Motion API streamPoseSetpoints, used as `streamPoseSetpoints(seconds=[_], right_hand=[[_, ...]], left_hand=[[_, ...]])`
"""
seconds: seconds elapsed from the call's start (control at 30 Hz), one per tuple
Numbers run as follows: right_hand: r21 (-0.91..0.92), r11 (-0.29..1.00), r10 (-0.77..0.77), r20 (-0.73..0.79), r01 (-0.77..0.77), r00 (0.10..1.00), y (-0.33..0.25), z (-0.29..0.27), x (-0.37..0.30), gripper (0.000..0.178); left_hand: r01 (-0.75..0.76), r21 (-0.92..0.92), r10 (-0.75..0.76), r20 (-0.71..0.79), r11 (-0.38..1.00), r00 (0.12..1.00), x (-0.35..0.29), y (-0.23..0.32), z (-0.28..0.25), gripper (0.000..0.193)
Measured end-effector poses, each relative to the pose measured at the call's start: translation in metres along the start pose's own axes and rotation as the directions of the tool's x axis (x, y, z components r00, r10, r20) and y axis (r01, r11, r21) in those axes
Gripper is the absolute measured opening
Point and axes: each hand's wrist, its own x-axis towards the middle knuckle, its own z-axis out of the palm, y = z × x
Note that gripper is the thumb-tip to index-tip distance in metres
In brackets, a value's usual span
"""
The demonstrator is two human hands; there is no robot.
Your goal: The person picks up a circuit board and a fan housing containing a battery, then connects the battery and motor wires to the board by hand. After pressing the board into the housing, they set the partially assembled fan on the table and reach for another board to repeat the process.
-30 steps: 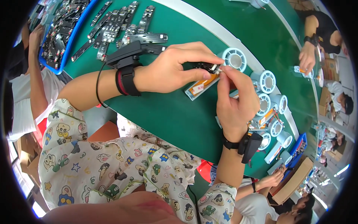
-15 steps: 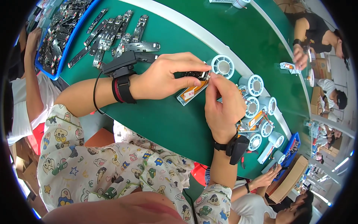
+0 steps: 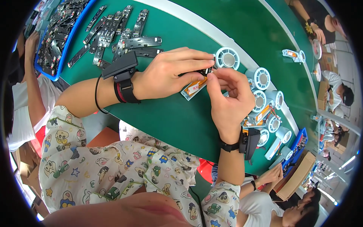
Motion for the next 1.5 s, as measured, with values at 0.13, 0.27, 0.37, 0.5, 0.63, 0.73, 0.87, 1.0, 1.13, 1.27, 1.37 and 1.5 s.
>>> streamPoseSetpoints(seconds=[0.13,0.27,0.37,0.5,0.63,0.73,0.87,1.0,1.13,1.27,1.37,1.5], right_hand=[[-0.004,1.0,0.007,0.025,-0.007,1.0,0.0,-0.001,0.001,0.024],[-0.051,0.994,0.092,0.007,-0.091,0.996,-0.005,-0.006,0.009,0.022],[-0.184,0.981,0.063,0.013,-0.059,0.998,0.0,-0.011,0.015,0.02],[-0.403,0.904,-0.114,0.096,0.143,0.989,0.008,-0.013,0.021,0.017],[-0.384,0.893,-0.192,0.15,0.236,0.97,0.008,-0.012,0.02,0.014],[-0.328,0.919,-0.169,0.179,0.221,0.969,0.006,-0.016,0.017,0.011],[-0.292,0.907,-0.252,0.198,0.303,0.947,0.011,-0.016,0.012,0.011],[-0.116,0.993,-0.017,0.162,0.036,0.987,0.005,-0.011,0.007,0.012],[0.031,0.959,0.274,0.132,-0.281,0.953,-0.004,-0.011,0.01,0.014],[0.099,0.928,0.338,0.182,-0.359,0.924,-0.006,-0.012,0.013,0.015],[0.084,0.933,0.323,0.227,-0.349,0.919,-0.005,-0.011,0.015,0.015],[0.169,0.951,0.233,0.159,-0.259,0.96,-0.004,-0.008,0.011,0.014]], left_hand=[[0.009,-0.007,-0.009,0.019,1.0,1.0,-0.002,0.0,0.0,0.041],[0.043,-0.086,-0.039,0.052,0.995,0.998,-0.001,-0.005,0.002,0.042],[0.076,-0.147,-0.064,0.085,0.986,0.994,-0.001,-0.003,0.002,0.041],[0.103,-0.197,-0.077,0.133,0.975,0.988,0.003,-0.001,-0.001,0.039],[0.116,-0.221,-0.083,0.154,0.968,0.985,0.004,-0.003,-0.007,0.037],[0.171,-0.297,-0.124,0.169,0.939,0.978,0.005,-0.002,-0.009,0.035],[0.198,-0.256,-0.153,0.186,0.946,0.971,0.007,0.0,-0.014,0.034],[0.082,-0.236,-0.034,0.203,0.968,0.978,0.009,-0.006,-0.018,0.036],[0.136,-0.277,-0.065,0.253,0.951,0.965,0.01,-0.01,-0.016,0.038],[0.146,-0.327,-0.068,0.238,0.934,0.969,0.012,-0.011,-0.016,0.04],[0.161,-0.316,-0.076,0.265,0.935,0.961,0.011,-0.012,-0.02,0.041],[0.144,-0.286,-0.061,0.282,0.947,0.958,0.01,-0.012,-0.018,0.041]])
